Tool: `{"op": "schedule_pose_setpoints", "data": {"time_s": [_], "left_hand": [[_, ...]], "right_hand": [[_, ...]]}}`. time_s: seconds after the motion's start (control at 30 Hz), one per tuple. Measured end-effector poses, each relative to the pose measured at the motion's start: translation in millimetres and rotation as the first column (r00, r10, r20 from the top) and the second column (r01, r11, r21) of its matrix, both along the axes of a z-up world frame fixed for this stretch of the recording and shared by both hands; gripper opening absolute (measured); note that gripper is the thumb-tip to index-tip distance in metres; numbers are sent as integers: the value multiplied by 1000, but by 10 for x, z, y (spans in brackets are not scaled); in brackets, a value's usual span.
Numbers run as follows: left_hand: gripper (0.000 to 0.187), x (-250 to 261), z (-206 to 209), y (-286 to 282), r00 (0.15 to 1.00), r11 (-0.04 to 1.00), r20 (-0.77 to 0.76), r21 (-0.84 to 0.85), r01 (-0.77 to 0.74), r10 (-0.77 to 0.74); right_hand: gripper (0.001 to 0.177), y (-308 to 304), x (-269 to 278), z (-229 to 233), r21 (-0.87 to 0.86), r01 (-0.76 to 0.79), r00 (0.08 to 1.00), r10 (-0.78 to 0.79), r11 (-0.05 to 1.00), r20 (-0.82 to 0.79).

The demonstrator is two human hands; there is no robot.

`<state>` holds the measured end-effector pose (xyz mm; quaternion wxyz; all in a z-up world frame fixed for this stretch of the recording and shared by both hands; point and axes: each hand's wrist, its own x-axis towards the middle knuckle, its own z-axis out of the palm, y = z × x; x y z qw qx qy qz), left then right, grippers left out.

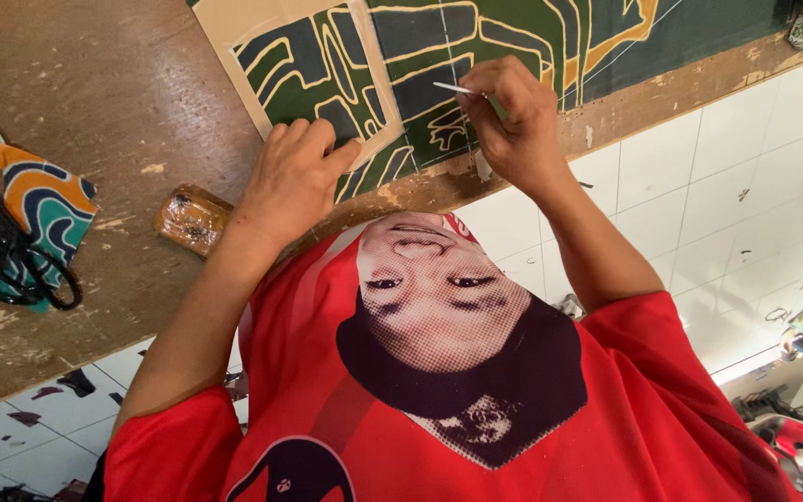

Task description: The person aligns a paper pattern on a large piece of patterned fabric and uses a white chalk-like marker with a wooden ruler to draw straight lines along the pattern edges. They reposition the pattern and ruler to mark additional sections of the fabric.

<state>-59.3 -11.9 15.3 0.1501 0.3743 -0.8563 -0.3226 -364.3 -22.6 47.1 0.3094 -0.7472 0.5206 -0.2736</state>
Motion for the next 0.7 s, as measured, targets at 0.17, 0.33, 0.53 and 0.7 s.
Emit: {"op": "schedule_pose_setpoints", "data": {"time_s": [0.17, 0.33, 0.53, 0.7], "left_hand": [[35, 18, 4, -173, 984, 974, -23, -139, -177, 175], [51, -101, -145, -259, 964, 960, 59, -125, -250, 258], [64, -238, -359, -241, 927, 934, 134, -133, -333, 350], [64, -283, -438, -242, 910, 920, 139, -94, -380, 390]], "right_hand": [[18, 143, 175, -111, 136, 88, 988, -103, 987, 113], [17, 101, 374, -137, 164, 51, 986, -76, 985, 145], [22, -143, 474, -53, 29, -7, 996, 4, 1000, 90], [23, -394, 580, -10, 9, -11, 996, 10, 1000, 87]]}}
